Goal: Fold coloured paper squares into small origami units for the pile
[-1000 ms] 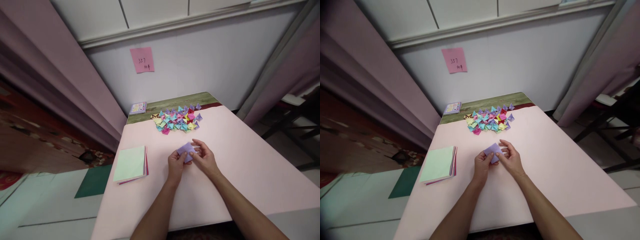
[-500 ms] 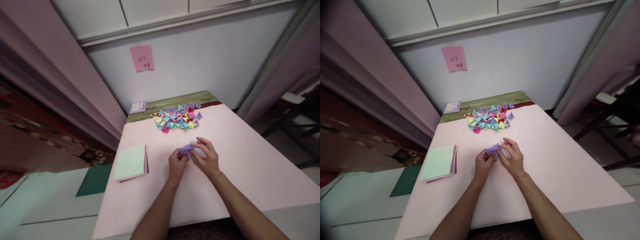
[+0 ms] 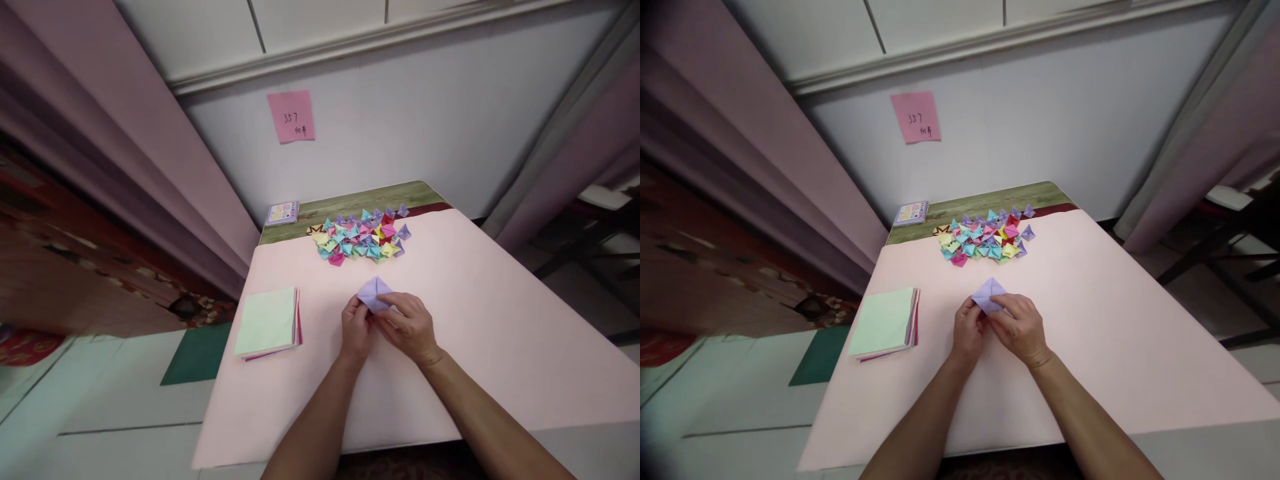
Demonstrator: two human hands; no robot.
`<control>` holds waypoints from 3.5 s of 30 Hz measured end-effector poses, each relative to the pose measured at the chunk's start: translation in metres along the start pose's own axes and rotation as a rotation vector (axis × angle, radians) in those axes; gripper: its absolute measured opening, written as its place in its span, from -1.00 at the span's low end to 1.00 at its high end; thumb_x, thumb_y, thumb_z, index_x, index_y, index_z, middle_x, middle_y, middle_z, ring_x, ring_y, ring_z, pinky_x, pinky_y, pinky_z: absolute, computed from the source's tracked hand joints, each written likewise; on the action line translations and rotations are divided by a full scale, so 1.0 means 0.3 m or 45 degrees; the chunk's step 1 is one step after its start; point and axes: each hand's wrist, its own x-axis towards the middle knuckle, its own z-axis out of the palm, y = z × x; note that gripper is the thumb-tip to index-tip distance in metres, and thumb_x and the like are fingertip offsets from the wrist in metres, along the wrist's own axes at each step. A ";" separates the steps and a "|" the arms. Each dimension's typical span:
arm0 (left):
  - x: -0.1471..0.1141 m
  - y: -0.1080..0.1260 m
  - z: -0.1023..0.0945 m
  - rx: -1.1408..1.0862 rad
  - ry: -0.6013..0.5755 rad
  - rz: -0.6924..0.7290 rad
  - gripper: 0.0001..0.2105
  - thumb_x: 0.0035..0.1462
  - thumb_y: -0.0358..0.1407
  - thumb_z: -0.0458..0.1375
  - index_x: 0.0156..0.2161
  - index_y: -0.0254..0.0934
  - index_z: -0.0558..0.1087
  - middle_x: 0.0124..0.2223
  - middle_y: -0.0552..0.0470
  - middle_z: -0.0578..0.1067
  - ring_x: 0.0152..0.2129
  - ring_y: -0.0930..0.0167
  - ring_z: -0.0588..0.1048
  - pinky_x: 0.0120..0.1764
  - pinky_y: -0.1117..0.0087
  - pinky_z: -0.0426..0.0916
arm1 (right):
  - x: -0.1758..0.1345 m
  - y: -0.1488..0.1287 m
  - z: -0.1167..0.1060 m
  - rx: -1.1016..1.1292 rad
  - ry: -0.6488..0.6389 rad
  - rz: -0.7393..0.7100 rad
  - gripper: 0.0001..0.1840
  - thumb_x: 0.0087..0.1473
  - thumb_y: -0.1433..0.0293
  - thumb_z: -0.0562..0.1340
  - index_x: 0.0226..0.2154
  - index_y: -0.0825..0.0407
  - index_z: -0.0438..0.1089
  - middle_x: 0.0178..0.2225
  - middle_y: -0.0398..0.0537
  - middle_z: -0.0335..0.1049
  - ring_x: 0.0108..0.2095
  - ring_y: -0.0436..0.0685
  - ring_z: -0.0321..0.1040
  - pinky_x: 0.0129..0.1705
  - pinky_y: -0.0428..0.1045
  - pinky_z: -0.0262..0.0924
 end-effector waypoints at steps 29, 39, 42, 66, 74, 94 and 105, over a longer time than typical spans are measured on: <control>0.005 0.052 -0.057 0.931 -0.142 0.476 -0.68 0.08 -0.36 0.24 -0.01 -0.20 0.51 -0.14 0.00 0.57 -0.38 0.44 0.51 -0.29 0.44 0.44 | -0.018 0.043 -0.009 0.684 -0.131 0.847 -0.70 0.04 0.35 0.31 -0.11 -0.08 0.50 -0.16 -0.06 0.48 -0.18 0.14 0.42 -0.18 0.01 0.33; 0.008 0.049 -0.065 1.026 -0.110 0.582 -0.84 0.12 -0.30 0.22 -0.19 -0.18 0.59 -0.26 -0.05 0.61 -0.30 0.31 0.56 -0.17 0.29 0.47 | -0.006 0.039 -0.030 0.520 -0.093 0.811 -0.75 0.09 0.28 0.30 -0.14 -0.07 0.53 -0.23 -0.06 0.52 -0.23 0.14 0.46 -0.17 0.03 0.35; 0.009 0.069 -0.052 0.936 -0.084 0.567 -0.94 0.05 -0.29 0.29 -0.33 -0.19 0.59 -0.28 -0.05 0.57 -0.27 0.29 0.53 -0.11 0.26 0.43 | -0.007 0.045 -0.027 0.445 -0.053 0.835 -0.77 0.08 0.20 0.32 -0.22 -0.07 0.56 -0.26 -0.02 0.53 -0.26 0.16 0.47 -0.23 0.04 0.36; -0.008 0.030 -0.028 0.534 -0.345 -0.144 -0.74 -0.03 -0.17 0.35 -0.41 -0.34 0.46 -0.59 0.10 0.44 -0.70 0.53 0.36 -0.58 0.51 0.24 | -0.014 0.030 0.000 0.944 -0.224 1.112 -0.72 0.04 0.16 0.32 -0.46 0.05 0.47 -0.56 -0.13 0.43 -0.54 0.04 0.33 -0.48 -0.07 0.26; -0.025 0.045 -0.025 0.677 -0.421 -0.126 -0.72 0.01 -0.12 0.30 -0.46 -0.33 0.46 -0.61 0.15 0.34 -0.68 0.55 0.25 -0.58 0.50 0.08 | -0.007 0.021 -0.007 0.832 -0.210 0.949 -0.75 0.04 0.16 0.33 -0.42 0.02 0.52 -0.42 -0.06 0.46 -0.43 0.08 0.39 -0.41 -0.05 0.32; 0.024 0.046 -0.041 0.266 -0.211 -0.136 -0.77 0.03 -0.18 0.26 -0.29 -0.33 0.49 -0.44 0.00 0.54 -0.54 0.46 0.46 -0.38 0.44 0.36 | -0.007 0.018 -0.011 0.405 -0.047 0.581 -0.89 0.10 0.37 0.28 -0.25 -0.07 0.49 -0.16 0.00 0.44 -0.26 0.11 0.42 -0.28 0.00 0.38; 0.018 0.034 -0.041 0.399 -0.261 -0.024 -0.77 0.14 -0.13 0.18 -0.32 -0.30 0.46 -0.46 0.06 0.48 -0.57 0.48 0.41 -0.42 0.45 0.33 | -0.014 0.017 -0.017 0.411 -0.142 0.612 -0.92 0.04 0.33 0.31 -0.38 -0.05 0.39 -0.07 0.01 0.42 -0.08 0.19 0.42 -0.06 0.07 0.33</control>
